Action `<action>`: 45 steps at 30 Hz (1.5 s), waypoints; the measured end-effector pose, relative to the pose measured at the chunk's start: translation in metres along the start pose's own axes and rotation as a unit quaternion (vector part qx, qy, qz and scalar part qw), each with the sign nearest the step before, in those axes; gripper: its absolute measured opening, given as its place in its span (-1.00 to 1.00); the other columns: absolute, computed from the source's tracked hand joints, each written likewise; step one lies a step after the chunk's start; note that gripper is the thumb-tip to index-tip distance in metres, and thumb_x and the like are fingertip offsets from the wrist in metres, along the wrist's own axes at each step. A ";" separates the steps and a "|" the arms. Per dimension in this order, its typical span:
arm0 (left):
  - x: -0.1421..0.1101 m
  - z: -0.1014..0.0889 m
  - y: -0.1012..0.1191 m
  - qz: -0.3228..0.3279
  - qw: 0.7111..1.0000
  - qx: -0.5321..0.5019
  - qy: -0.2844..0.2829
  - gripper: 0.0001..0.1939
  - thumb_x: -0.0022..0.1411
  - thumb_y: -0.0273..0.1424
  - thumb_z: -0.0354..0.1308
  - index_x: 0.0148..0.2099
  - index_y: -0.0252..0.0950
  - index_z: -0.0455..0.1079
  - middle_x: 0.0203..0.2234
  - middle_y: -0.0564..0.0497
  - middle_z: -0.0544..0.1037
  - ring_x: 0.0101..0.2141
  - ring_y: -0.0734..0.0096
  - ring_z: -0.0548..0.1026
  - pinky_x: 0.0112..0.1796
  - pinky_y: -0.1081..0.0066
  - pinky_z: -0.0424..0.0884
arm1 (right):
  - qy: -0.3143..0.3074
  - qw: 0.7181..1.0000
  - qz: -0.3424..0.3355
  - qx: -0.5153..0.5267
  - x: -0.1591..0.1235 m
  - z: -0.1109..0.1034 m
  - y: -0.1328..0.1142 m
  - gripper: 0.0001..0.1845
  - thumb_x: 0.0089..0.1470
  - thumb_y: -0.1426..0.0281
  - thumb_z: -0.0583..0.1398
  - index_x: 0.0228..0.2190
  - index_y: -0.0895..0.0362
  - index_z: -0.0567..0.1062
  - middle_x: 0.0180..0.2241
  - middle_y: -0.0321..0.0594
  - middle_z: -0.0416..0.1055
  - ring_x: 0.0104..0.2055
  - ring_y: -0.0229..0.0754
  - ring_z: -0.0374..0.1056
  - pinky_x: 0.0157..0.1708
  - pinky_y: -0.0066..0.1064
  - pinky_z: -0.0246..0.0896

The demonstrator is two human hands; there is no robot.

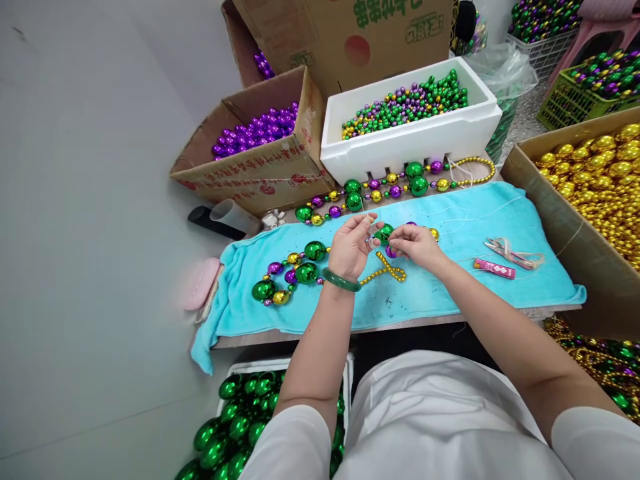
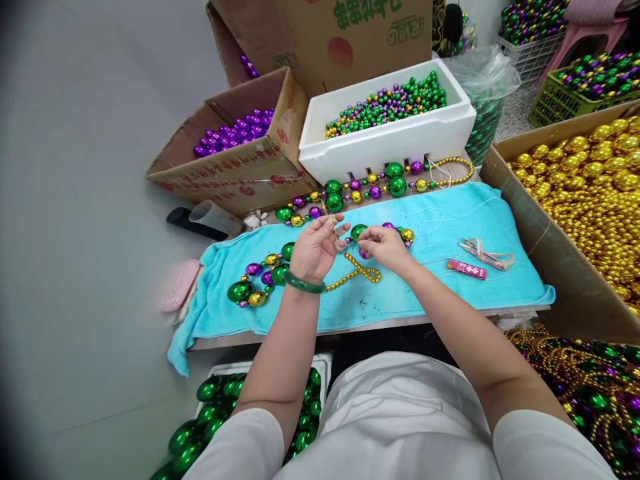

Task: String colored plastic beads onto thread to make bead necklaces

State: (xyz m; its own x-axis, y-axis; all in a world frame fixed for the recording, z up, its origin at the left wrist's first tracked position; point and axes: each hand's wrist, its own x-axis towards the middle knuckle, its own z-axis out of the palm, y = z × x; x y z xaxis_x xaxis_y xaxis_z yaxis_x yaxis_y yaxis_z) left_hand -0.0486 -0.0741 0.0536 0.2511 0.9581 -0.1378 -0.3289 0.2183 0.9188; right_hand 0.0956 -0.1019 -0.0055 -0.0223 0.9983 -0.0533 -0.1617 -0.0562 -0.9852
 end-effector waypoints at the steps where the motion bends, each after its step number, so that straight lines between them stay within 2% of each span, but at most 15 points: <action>1: 0.000 -0.002 -0.001 0.000 1.000 0.003 0.009 -0.88 0.04 -0.41 0.27 -0.36 -0.30 0.39 -0.23 0.01 0.49 -0.31 0.48 0.50 -0.54 0.58 0.30 | 0.017 0.999 -0.017 -0.034 0.000 -0.003 -0.001 -0.80 -0.20 0.28 0.24 -0.51 0.16 0.43 -0.65 -0.37 0.32 -0.61 -0.34 0.19 -0.60 -0.48 0.06; 5: 0.001 -0.007 -0.003 0.000 0.999 0.016 0.040 -0.86 0.02 -0.40 0.29 -0.38 -0.31 0.38 -0.36 0.04 0.49 -0.41 0.54 0.49 -0.56 0.59 0.26 | 0.074 0.993 -0.046 -0.085 0.000 -0.016 -0.010 -0.84 -0.19 0.29 0.21 -0.56 0.15 0.41 -0.69 -0.42 0.22 -0.63 -0.37 0.05 -0.60 -0.48 -0.09; 9: 0.001 -0.011 -0.005 -0.006 0.998 0.020 0.053 -0.80 -0.03 -0.35 0.32 -0.37 -0.31 0.40 -0.52 0.09 0.46 -0.50 0.57 0.46 -0.50 0.55 0.30 | 0.104 0.994 -0.015 -0.025 -0.005 -0.025 -0.028 -0.82 -0.21 0.29 0.23 -0.58 0.12 0.36 -0.74 -0.43 0.16 -0.67 -0.38 0.00 -0.64 -0.47 -0.12; 13: -0.001 -0.007 -0.012 0.015 0.993 0.109 0.037 -0.83 -0.02 -0.35 0.31 -0.39 -0.34 0.46 -0.58 0.05 0.48 -0.51 0.54 0.44 -0.40 0.48 0.34 | 0.090 0.996 -0.021 0.010 -0.015 -0.026 -0.044 -0.80 -0.20 0.28 0.26 -0.55 0.13 0.38 -0.72 -0.40 0.22 -0.66 -0.37 0.06 -0.65 -0.48 -0.07; 16: -0.002 0.000 -0.020 0.030 0.979 0.200 0.027 -0.91 -0.01 -0.40 0.28 -0.45 -0.33 0.49 -0.60 0.03 0.50 -0.51 0.53 0.41 -0.46 0.51 0.28 | 0.073 0.996 -0.048 0.011 -0.020 -0.023 -0.050 -0.80 -0.17 0.27 0.27 -0.51 0.13 0.42 -0.67 -0.38 0.27 -0.64 -0.37 0.10 -0.64 -0.48 -0.01; 19: -0.004 0.008 -0.024 0.003 0.973 0.229 0.013 -0.91 -0.01 -0.40 0.27 -0.47 -0.33 0.49 -0.61 0.02 0.50 -0.54 0.50 0.41 -0.55 0.52 0.21 | 0.059 0.996 -0.063 -0.005 -0.022 -0.017 -0.049 -0.79 -0.18 0.25 0.27 -0.52 0.12 0.43 -0.67 -0.39 0.27 -0.63 -0.37 0.12 -0.64 -0.48 0.01; 23: -0.008 0.017 -0.027 -0.012 0.975 0.221 -0.011 -0.89 0.02 -0.38 0.24 -0.46 -0.33 0.46 -0.65 0.04 0.45 -0.59 0.49 0.40 -0.61 0.52 0.20 | 0.036 0.999 -0.001 -0.011 -0.021 -0.012 -0.042 -0.73 -0.27 0.22 0.30 -0.57 0.14 0.41 -0.72 -0.40 0.25 -0.67 -0.38 0.09 -0.68 -0.51 -0.04; 27: -0.010 0.019 -0.031 0.045 0.967 0.251 -0.015 -0.92 0.03 -0.41 0.21 -0.45 -0.31 0.48 -0.61 0.07 0.44 -0.60 0.51 0.38 -0.57 0.49 0.27 | 0.042 0.997 0.060 0.013 -0.021 -0.014 -0.038 -0.66 -0.35 0.19 0.34 -0.59 0.15 0.38 -0.73 -0.41 0.24 -0.69 -0.41 0.07 -0.71 -0.53 -0.07; 30: -0.010 0.017 -0.035 0.106 0.946 0.307 -0.023 -0.90 0.05 -0.42 0.20 -0.47 -0.28 0.50 -0.56 0.03 0.48 -0.55 0.47 0.38 -0.49 0.45 0.30 | 0.042 0.995 0.083 0.025 -0.022 -0.017 -0.038 -0.63 -0.37 0.19 0.37 -0.57 0.15 0.39 -0.74 -0.42 0.24 -0.70 -0.42 0.05 -0.72 -0.53 -0.08; 33: -0.011 0.015 -0.037 0.163 0.920 0.355 -0.036 -0.87 0.06 -0.43 0.20 -0.50 -0.24 0.51 -0.53 0.01 0.51 -0.45 0.39 0.42 -0.38 0.41 0.32 | 0.036 0.995 0.088 0.031 -0.021 -0.020 -0.038 -0.62 -0.39 0.22 0.39 -0.52 0.16 0.42 -0.72 -0.41 0.27 -0.69 -0.41 0.08 -0.71 -0.54 -0.10; 35: -0.011 0.016 -0.038 0.178 0.911 0.370 -0.043 -0.87 0.06 -0.43 0.20 -0.52 -0.23 0.51 -0.53 0.01 0.52 -0.43 0.36 0.42 -0.35 0.39 0.31 | 0.044 0.996 0.078 0.026 -0.021 -0.019 -0.037 -0.64 -0.39 0.22 0.38 -0.53 0.16 0.44 -0.72 -0.41 0.27 -0.68 -0.39 0.09 -0.70 -0.53 -0.10; 37: -0.012 0.016 -0.037 0.161 0.914 0.370 -0.045 -0.88 0.05 -0.42 0.20 -0.50 -0.23 0.51 -0.55 0.02 0.51 -0.45 0.38 0.41 -0.37 0.40 0.29 | 0.057 0.996 0.066 0.005 -0.021 -0.019 -0.037 -0.68 -0.37 0.23 0.36 -0.56 0.16 0.44 -0.73 -0.39 0.26 -0.67 -0.38 0.09 -0.69 -0.51 -0.09; 42: -0.014 0.013 -0.033 0.031 0.939 0.329 -0.089 -0.88 0.05 -0.37 0.19 -0.45 -0.30 0.49 -0.59 0.02 0.48 -0.52 0.43 0.39 -0.45 0.42 0.30 | 0.089 0.992 0.017 -0.084 -0.021 -0.024 -0.035 -0.75 -0.25 0.23 0.26 -0.56 0.16 0.42 -0.73 -0.41 0.20 -0.66 -0.36 0.05 -0.65 -0.47 -0.10; 44: -0.017 0.009 -0.033 0.018 0.933 0.346 -0.094 -0.86 0.07 -0.35 0.18 -0.42 -0.32 0.48 -0.60 0.02 0.47 -0.53 0.44 0.39 -0.47 0.43 0.30 | 0.119 0.981 -0.011 -0.152 -0.021 -0.028 -0.033 -0.79 -0.17 0.24 0.21 -0.54 0.16 0.43 -0.72 -0.41 0.17 -0.65 -0.35 0.03 -0.62 -0.46 -0.08; 45: -0.019 0.007 -0.034 0.036 0.923 0.371 -0.090 -0.86 0.09 -0.36 0.17 -0.40 -0.32 0.48 -0.59 0.02 0.47 -0.53 0.44 0.39 -0.47 0.43 0.31 | 0.133 0.970 -0.029 -0.200 -0.022 -0.031 -0.032 -0.81 -0.14 0.27 0.19 -0.53 0.16 0.44 -0.71 -0.41 0.17 -0.63 -0.34 0.04 -0.59 -0.45 -0.06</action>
State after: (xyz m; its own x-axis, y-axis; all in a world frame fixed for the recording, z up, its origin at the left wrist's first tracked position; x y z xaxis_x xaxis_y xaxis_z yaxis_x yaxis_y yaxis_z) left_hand -0.0355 -0.1011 0.0276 0.4229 0.9039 -0.0633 0.3471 -0.0971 0.9328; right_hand 0.1315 -0.1212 0.0220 0.2398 0.9707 0.0160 0.2426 -0.0440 -0.9691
